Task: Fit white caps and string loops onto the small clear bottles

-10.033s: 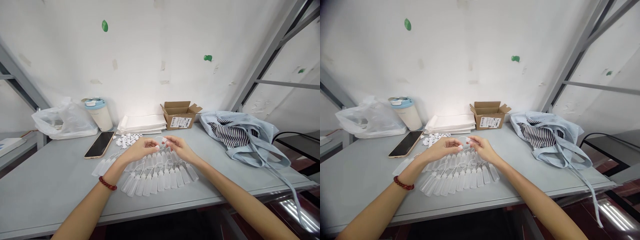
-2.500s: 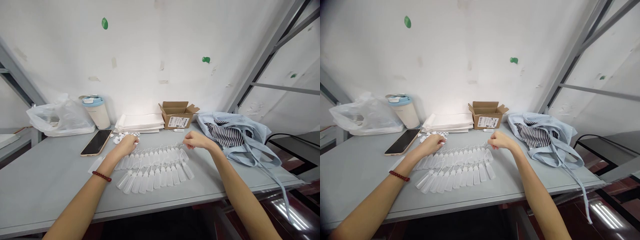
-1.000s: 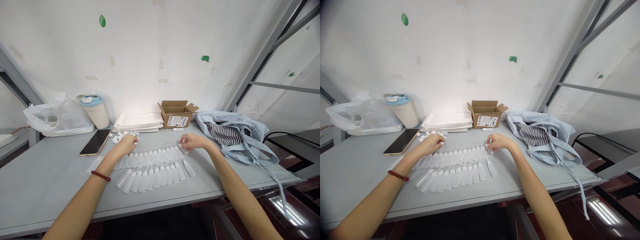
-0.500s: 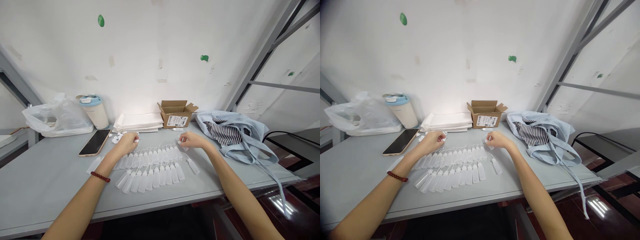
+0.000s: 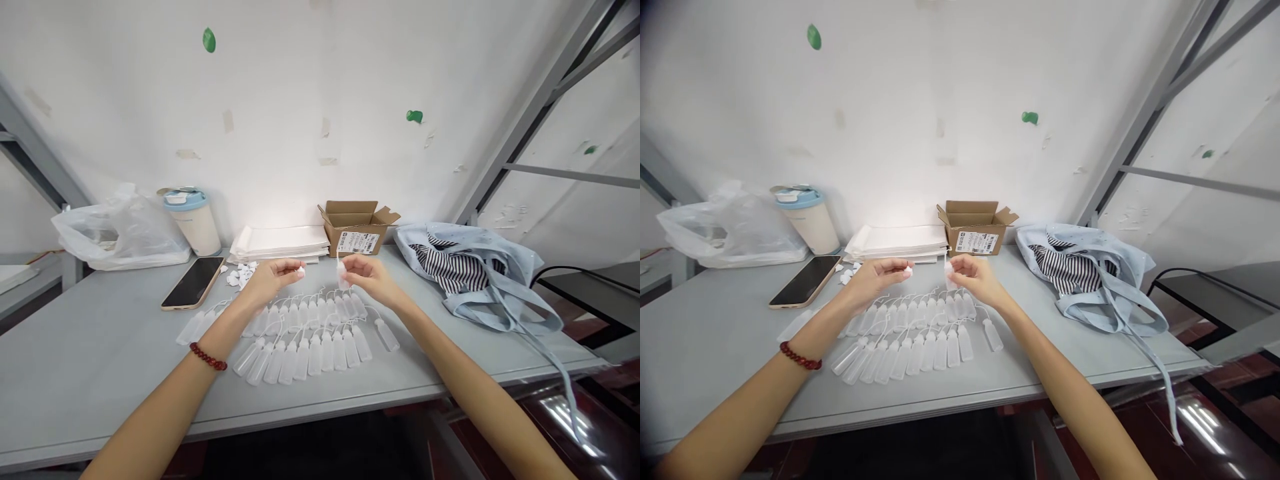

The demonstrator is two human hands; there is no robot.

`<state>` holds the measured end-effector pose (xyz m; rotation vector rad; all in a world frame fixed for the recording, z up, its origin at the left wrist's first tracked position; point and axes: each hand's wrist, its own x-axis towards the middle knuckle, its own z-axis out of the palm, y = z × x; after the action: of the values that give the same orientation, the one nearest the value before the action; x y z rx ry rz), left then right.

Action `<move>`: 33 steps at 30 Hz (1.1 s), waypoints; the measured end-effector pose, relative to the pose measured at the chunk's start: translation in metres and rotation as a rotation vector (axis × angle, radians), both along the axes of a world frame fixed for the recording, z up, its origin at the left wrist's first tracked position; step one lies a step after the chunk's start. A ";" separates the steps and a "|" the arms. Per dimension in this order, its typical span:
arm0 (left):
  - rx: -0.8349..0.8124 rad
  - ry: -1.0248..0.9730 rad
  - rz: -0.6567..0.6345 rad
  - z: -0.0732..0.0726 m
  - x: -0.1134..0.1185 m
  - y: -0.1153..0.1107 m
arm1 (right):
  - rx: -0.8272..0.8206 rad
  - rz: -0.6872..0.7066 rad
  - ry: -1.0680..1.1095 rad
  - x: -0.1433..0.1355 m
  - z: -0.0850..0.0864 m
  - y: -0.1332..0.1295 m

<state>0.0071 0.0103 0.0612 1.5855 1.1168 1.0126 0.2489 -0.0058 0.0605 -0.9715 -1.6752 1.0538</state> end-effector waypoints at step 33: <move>-0.159 -0.193 -0.197 -0.001 0.016 -0.015 | -0.289 0.305 0.117 -0.019 -0.006 -0.014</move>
<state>0.0232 -0.0047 0.0607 1.4077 0.8691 0.9018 0.2297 -0.0197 0.0549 -0.8280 -1.6356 1.5594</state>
